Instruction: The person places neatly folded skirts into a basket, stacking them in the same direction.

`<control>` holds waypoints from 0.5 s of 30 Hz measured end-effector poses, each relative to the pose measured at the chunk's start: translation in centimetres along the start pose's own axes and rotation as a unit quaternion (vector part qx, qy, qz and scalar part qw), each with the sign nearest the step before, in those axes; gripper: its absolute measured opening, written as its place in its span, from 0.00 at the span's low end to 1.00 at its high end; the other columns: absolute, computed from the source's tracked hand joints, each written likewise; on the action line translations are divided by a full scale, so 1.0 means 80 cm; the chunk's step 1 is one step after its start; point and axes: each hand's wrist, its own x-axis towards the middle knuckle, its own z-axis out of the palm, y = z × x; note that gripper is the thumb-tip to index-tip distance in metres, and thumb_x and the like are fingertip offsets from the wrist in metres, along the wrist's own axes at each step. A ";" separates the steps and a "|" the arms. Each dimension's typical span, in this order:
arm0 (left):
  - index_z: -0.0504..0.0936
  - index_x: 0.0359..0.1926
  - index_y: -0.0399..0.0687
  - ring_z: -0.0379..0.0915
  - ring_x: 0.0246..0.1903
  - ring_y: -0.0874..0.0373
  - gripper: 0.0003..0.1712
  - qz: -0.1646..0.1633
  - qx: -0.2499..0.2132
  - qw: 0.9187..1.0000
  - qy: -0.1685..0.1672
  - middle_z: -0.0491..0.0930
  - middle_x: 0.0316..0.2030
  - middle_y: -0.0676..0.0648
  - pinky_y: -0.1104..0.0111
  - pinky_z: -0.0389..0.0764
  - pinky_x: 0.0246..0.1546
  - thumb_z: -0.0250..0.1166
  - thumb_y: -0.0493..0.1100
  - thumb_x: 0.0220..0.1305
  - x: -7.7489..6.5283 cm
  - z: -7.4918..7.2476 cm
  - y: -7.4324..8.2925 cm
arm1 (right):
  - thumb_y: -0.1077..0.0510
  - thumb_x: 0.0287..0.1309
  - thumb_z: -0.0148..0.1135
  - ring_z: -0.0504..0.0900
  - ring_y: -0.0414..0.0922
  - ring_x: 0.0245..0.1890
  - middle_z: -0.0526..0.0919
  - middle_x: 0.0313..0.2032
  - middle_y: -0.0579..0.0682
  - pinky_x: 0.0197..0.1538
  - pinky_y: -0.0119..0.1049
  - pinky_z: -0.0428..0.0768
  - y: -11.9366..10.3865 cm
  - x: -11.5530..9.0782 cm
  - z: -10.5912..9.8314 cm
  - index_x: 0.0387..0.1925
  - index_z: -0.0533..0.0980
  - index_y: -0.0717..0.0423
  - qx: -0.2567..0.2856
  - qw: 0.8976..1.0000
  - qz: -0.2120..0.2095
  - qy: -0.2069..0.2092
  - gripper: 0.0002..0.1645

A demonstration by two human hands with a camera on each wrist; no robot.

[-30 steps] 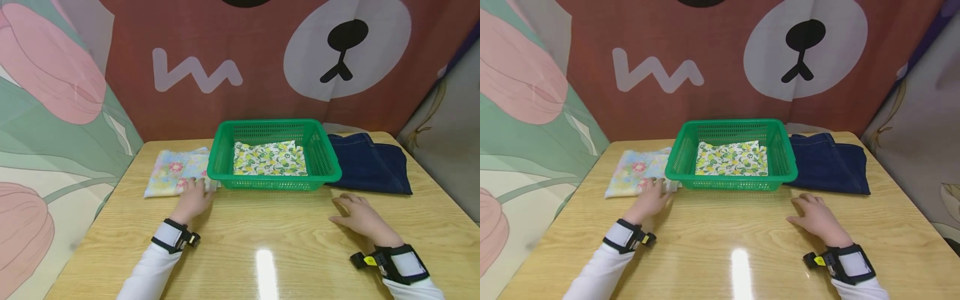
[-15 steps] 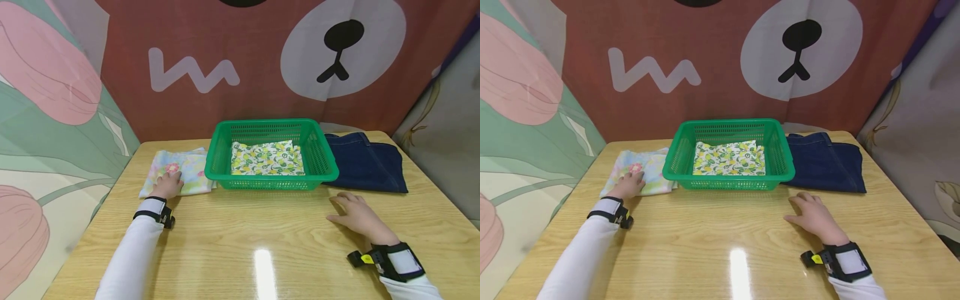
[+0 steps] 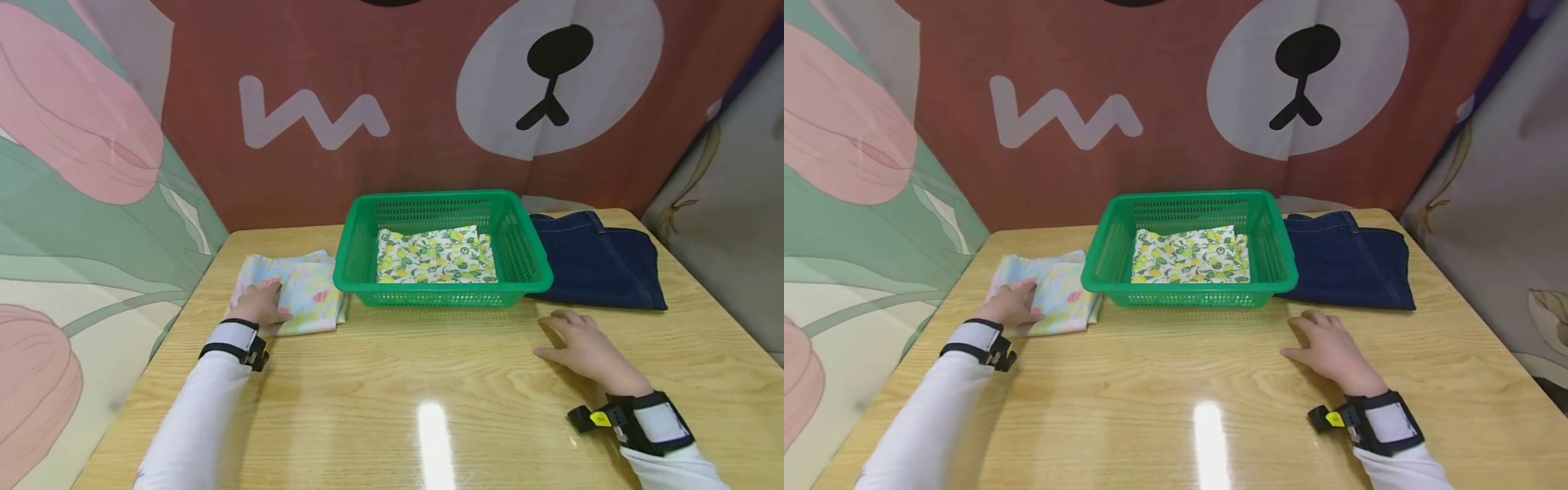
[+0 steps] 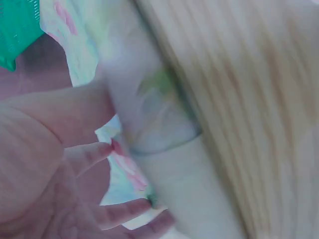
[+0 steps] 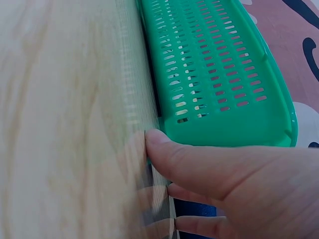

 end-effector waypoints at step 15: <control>0.62 0.74 0.25 0.68 0.60 0.20 0.54 0.024 0.004 1.000 0.013 0.69 0.64 0.16 0.33 0.74 0.58 0.77 0.51 0.58 -0.049 0.013 -0.012 | 0.49 0.58 0.76 0.70 0.80 0.59 0.73 0.61 0.78 0.57 0.74 0.72 0.000 0.000 -0.002 0.60 0.77 0.72 -0.008 1.000 0.004 -0.003 0.37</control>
